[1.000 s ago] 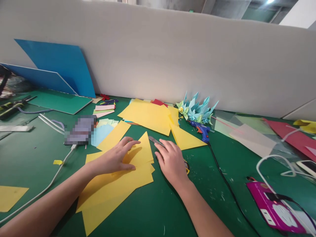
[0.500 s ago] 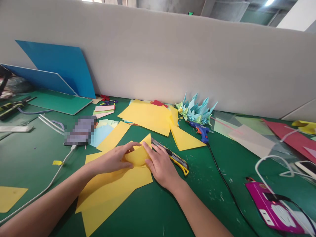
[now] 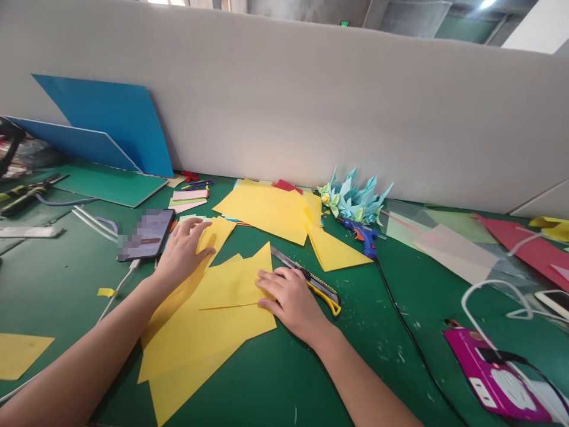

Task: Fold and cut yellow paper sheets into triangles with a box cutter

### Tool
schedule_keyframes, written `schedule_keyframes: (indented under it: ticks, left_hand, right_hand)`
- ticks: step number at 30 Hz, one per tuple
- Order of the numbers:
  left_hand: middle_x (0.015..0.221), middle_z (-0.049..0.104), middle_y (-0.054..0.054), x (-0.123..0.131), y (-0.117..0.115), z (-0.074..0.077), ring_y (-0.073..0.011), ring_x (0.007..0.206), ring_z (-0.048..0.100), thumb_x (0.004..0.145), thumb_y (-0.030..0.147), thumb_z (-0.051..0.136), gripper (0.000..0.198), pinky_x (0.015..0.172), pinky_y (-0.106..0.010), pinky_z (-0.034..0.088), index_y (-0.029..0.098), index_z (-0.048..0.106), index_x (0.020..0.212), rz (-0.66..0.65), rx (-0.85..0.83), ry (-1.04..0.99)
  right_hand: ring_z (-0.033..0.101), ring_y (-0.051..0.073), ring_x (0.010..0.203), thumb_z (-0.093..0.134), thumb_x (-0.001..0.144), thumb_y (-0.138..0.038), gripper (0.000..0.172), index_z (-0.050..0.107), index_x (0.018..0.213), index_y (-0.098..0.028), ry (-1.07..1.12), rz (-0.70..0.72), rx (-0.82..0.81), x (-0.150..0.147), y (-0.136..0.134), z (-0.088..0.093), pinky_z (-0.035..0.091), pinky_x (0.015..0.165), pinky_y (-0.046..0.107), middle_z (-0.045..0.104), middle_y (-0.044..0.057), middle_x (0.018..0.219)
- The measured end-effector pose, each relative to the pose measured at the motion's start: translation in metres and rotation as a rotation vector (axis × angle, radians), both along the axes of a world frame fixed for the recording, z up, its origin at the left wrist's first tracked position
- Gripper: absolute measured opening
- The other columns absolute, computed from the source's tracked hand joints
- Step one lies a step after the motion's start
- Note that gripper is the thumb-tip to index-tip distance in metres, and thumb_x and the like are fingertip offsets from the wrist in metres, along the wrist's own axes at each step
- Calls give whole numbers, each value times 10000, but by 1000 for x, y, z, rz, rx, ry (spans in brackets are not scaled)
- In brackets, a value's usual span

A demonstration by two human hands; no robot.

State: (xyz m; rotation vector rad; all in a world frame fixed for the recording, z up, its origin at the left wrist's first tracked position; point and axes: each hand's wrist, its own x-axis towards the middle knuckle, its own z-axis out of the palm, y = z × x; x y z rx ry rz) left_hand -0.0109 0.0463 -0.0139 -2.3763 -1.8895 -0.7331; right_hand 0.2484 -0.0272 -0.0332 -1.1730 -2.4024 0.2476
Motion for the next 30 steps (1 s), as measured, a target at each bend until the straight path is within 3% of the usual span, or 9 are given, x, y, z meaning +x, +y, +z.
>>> schedule_keyframes:
  ticks: [3,6,10,14,17,20,24,26,30]
  left_hand:
    - [1203,532,-134,7,-4,1,-327,1098,515,836,212,537,234,935,-495,411,199,576,1066,-99,14,6]
    - [1041,636,-87,20,-12,2,-274,1017,569,889,338,493,232,905,-438,449,203,586,1053,-248,-138,-84]
    - [1069,653,-96,36,-23,3,-255,1022,576,887,419,484,399,889,-403,469,156,527,1184,-335,-331,-104]
    - [1191,616,-94,37,-26,1,-229,1129,539,962,372,286,387,970,-399,423,176,517,1203,-358,-320,-77]
    - [1295,551,-101,33,-25,-4,-252,1219,472,935,418,360,410,1023,-423,372,193,481,1257,-395,-291,13]
    - [1402,449,-114,30,-24,-7,-299,1295,376,849,531,506,589,1067,-464,303,200,416,1327,-461,-307,89]
    - [1400,436,-127,32,-26,-4,-301,1289,369,835,522,544,639,1068,-463,291,181,386,1351,-474,-344,111]
    - [1358,465,-134,34,-27,-1,-301,1258,395,836,484,561,615,1052,-455,313,169,403,1340,-459,-350,119]
    - [1217,531,-118,37,-28,2,-292,1149,465,829,430,587,521,993,-444,372,179,483,1273,-468,-325,131]
  right_hand:
    - [592,207,790,452,946,-287,250,691,957,-216,36,85,142,-2,0,0,501,697,360,721,55,1024]
    - [621,174,687,432,950,-199,266,690,888,-174,71,112,297,-4,-2,-2,507,614,304,738,67,898]
    - [695,164,783,465,926,-125,190,649,971,-145,152,71,509,-3,-5,0,552,669,261,738,96,947]
    - [687,176,921,509,896,-88,239,595,1106,-165,229,16,628,1,-2,4,570,777,278,725,109,1000]
    - [639,199,1049,469,914,-102,366,515,1260,-212,242,-94,584,8,8,1,546,882,347,677,106,1130]
    - [520,275,1213,397,950,-192,458,360,1405,-231,113,-268,449,16,20,-6,500,931,474,545,127,1325]
    - [422,418,1251,393,948,-307,439,423,1373,-198,-86,-479,378,21,22,-9,396,902,641,451,174,1401]
    - [441,393,1229,404,947,-288,397,472,1328,-200,-83,-453,393,19,17,-4,367,918,609,509,153,1356]
    - [553,257,1072,391,957,-230,302,549,1215,-219,-19,-114,308,7,5,6,387,854,424,681,67,1124]
